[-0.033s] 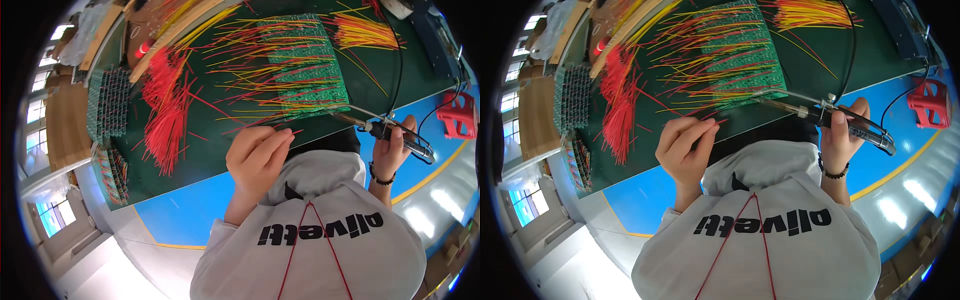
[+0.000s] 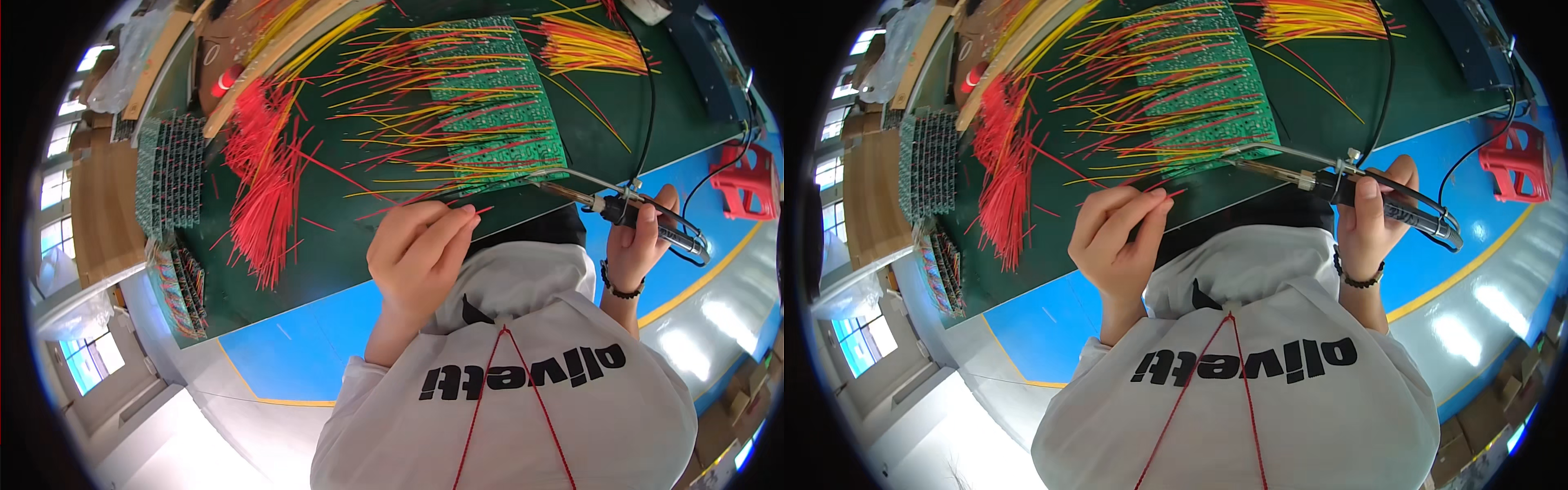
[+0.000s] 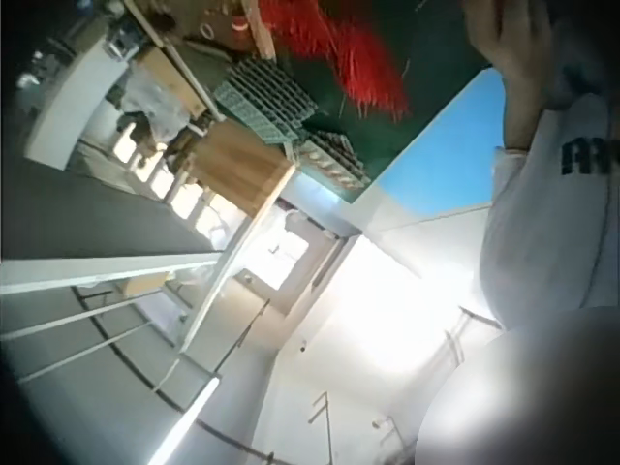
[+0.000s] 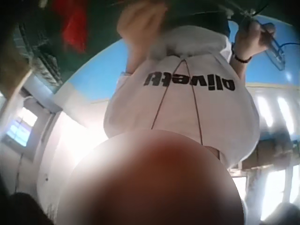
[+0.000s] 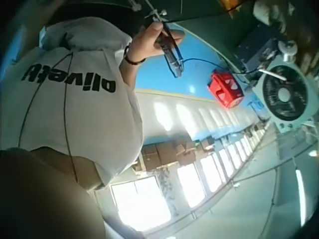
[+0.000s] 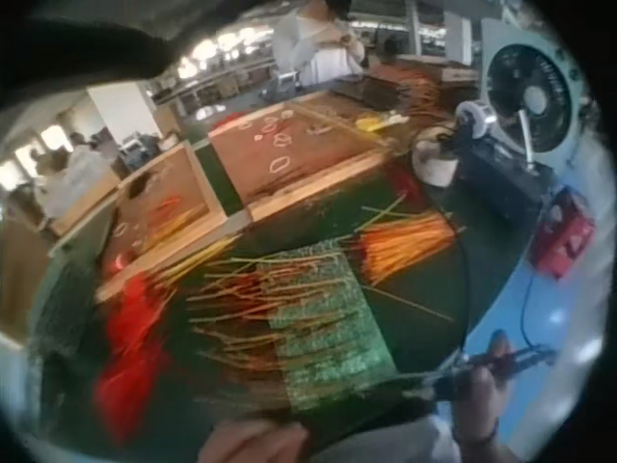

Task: The person solders multiple colored wires onto a printed circuit board using a soldering iron.

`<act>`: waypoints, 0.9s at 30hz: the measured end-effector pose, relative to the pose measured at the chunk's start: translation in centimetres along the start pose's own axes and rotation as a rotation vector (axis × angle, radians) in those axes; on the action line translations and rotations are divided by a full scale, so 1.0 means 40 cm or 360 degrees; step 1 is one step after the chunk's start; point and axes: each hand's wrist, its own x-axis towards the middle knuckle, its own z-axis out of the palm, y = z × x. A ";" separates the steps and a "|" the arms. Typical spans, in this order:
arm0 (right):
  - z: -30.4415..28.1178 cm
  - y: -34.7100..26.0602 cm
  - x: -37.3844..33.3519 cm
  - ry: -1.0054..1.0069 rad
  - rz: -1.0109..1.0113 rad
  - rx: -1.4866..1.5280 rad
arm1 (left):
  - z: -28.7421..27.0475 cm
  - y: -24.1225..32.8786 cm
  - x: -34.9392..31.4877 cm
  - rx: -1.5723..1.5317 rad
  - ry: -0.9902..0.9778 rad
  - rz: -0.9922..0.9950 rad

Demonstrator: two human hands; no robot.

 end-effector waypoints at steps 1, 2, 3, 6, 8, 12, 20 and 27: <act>-0.004 0.003 0.000 0.0022 0.0019 -0.0041 | 0.014 -0.008 0.001 -0.0033 -0.0027 -0.0027; -0.007 0.007 0.002 0.0033 0.0016 0.0031 | 0.021 -0.018 0.006 -0.0012 -0.0019 0.0029; -0.014 0.011 0.001 0.0043 0.0010 0.0100 | 0.030 -0.023 0.005 0.0006 -0.0007 0.0085; -0.033 0.026 -0.001 0.0083 -0.0026 -0.0007 | 0.041 -0.022 0.004 0.0085 -0.0053 0.0093; -0.039 0.027 -0.007 0.0126 -0.0077 -0.0154 | 0.036 -0.017 0.001 0.0258 -0.0141 0.0122; -0.029 0.004 -0.018 0.0045 -0.0017 -0.0187 | 0.049 -0.024 -0.004 0.0256 -0.0116 0.0174; -0.013 -0.004 -0.024 0.0052 -0.0019 -0.0380 | 0.060 -0.027 -0.004 0.0352 -0.0111 0.0227; -0.020 -0.008 -0.032 0.0149 0.0039 -0.0176 | 0.063 -0.028 -0.003 0.0342 -0.0106 0.0231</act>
